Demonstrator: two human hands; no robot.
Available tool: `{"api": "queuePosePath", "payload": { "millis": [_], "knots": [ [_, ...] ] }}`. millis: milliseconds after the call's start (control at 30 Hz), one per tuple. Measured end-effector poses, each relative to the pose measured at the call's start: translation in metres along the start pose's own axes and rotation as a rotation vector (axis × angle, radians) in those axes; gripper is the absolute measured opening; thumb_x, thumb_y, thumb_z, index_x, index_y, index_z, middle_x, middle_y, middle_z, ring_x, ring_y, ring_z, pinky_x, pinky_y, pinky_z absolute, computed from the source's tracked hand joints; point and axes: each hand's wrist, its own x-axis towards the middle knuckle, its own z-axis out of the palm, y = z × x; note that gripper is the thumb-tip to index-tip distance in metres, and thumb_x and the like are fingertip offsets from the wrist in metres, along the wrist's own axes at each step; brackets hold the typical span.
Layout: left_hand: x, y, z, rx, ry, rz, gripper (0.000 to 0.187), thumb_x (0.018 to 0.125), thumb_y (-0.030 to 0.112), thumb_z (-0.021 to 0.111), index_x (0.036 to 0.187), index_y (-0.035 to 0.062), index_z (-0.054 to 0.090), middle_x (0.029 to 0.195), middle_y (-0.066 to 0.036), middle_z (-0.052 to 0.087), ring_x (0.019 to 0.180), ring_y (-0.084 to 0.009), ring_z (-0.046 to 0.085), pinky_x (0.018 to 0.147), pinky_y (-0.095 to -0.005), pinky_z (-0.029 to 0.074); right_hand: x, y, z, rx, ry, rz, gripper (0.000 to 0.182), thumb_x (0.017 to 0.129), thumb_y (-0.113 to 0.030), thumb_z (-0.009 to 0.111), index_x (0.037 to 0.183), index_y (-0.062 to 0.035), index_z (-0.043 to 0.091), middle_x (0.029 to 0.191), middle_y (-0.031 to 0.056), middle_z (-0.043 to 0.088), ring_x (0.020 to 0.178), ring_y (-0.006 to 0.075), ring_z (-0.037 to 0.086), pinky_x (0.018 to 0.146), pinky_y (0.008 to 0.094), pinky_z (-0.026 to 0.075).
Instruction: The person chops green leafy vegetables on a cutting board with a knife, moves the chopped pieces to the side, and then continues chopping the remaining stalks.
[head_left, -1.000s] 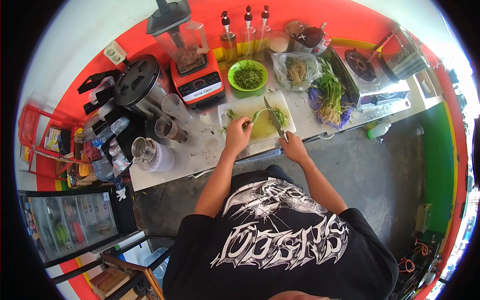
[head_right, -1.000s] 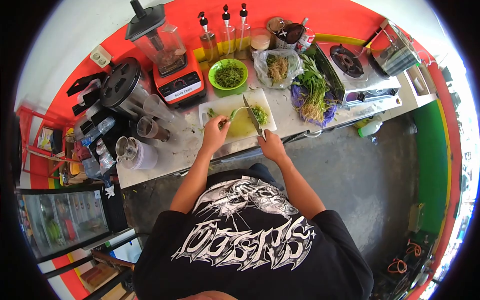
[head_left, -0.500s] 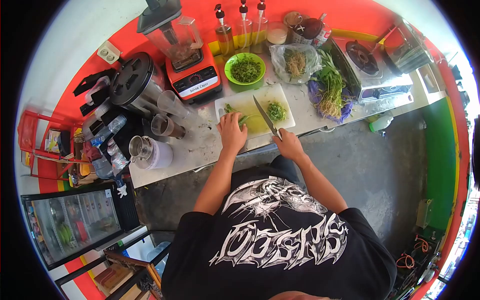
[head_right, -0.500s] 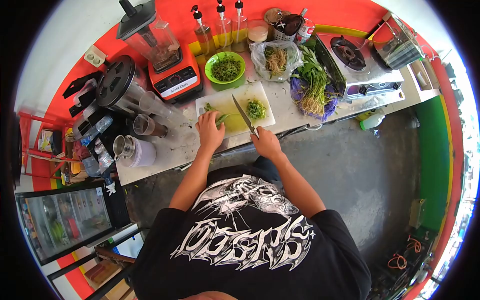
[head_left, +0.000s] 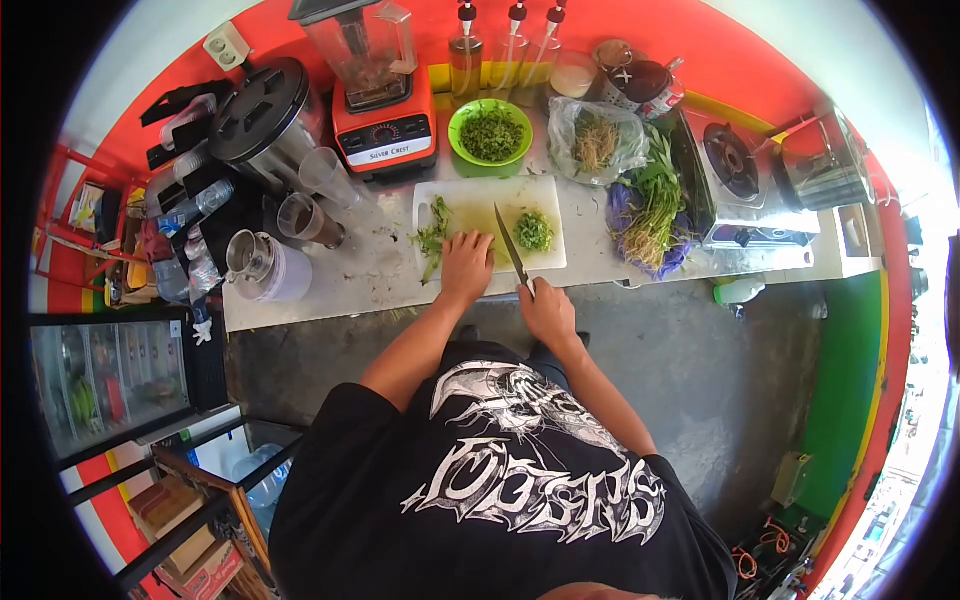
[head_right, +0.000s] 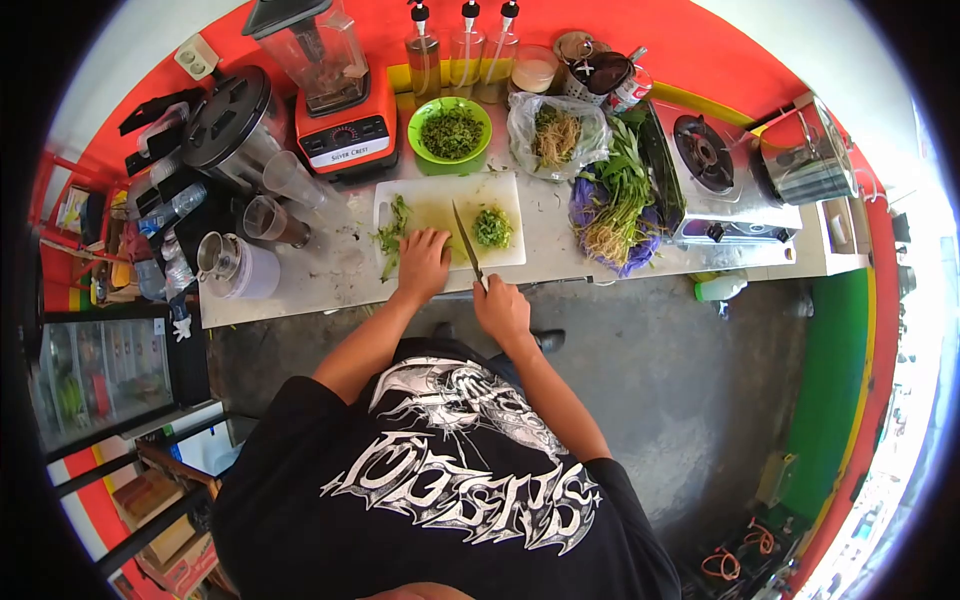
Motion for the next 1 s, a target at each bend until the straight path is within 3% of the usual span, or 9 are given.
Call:
{"api": "queuePosePath", "payload": {
  "millis": [167, 367, 467, 533, 867, 1000],
  "knots": [
    [-0.008, -0.001, 0.010, -0.124, 0.049, 0.057, 0.027, 0.089, 0.009, 0.064, 0.116, 0.0127, 0.066, 0.107, -0.005, 0.061, 0.102, -0.0282, 0.054, 0.088, -0.0434, 0.041, 0.000, -0.003, -0.006, -0.073, -0.065, -0.025, 0.035, 0.099, -0.034, 0.056, 0.101, -0.0002, 0.062, 0.088, 0.0294, 0.071, 0.084, 0.0482, 0.070, 0.077, 0.0581, 0.055],
    [-0.015, -0.001, 0.008, -0.087, -0.003, 0.036, 0.032, 0.088, 0.007, 0.063, 0.119, 0.0121, 0.067, 0.104, -0.006, 0.059, 0.102, -0.0286, 0.053, 0.089, -0.0435, 0.041, 0.007, -0.007, -0.014, -0.178, -0.093, -0.068, 0.031, 0.101, -0.031, 0.053, 0.102, 0.0003, 0.056, 0.084, 0.0300, 0.070, 0.082, 0.0489, 0.070, 0.075, 0.0593, 0.054],
    [-0.016, -0.001, 0.008, -0.058, -0.015, 0.039, 0.033, 0.087, 0.006, 0.062, 0.120, 0.0118, 0.067, 0.105, -0.007, 0.058, 0.103, -0.0290, 0.053, 0.090, -0.0431, 0.042, 0.011, 0.009, 0.002, -0.246, -0.114, -0.101, 0.033, 0.102, -0.032, 0.052, 0.108, -0.0005, 0.054, 0.083, 0.0253, 0.072, 0.078, 0.0446, 0.072, 0.071, 0.0527, 0.058],
    [-0.016, 0.000, 0.011, -0.048, -0.021, 0.027, 0.034, 0.087, 0.007, 0.063, 0.120, 0.0119, 0.067, 0.106, -0.007, 0.058, 0.103, -0.0290, 0.053, 0.090, -0.0431, 0.042, 0.012, 0.013, 0.010, -0.183, -0.186, -0.042, 0.031, 0.103, -0.031, 0.050, 0.107, -0.0006, 0.050, 0.086, 0.0287, 0.071, 0.083, 0.0487, 0.070, 0.077, 0.0589, 0.054],
    [-0.013, 0.001, 0.005, -0.036, -0.011, 0.037, 0.034, 0.085, 0.009, 0.064, 0.119, 0.0118, 0.066, 0.102, -0.008, 0.057, 0.101, -0.0293, 0.053, 0.089, -0.0439, 0.042, 0.038, -0.004, -0.006, -0.256, -0.219, -0.140, 0.033, 0.104, -0.033, 0.048, 0.108, -0.0006, 0.048, 0.092, 0.0291, 0.071, 0.087, 0.0483, 0.070, 0.081, 0.0572, 0.054],
    [-0.013, 0.003, 0.003, -0.083, 0.007, 0.032, 0.029, 0.087, 0.008, 0.062, 0.116, 0.0111, 0.066, 0.100, -0.008, 0.057, 0.098, -0.0301, 0.054, 0.087, -0.0448, 0.043, 0.031, -0.007, 0.006, -0.199, -0.248, -0.030, 0.034, 0.104, -0.033, 0.049, 0.110, 0.0003, 0.048, 0.096, 0.0305, 0.071, 0.094, 0.0490, 0.069, 0.085, 0.0576, 0.053]
  ]
}}
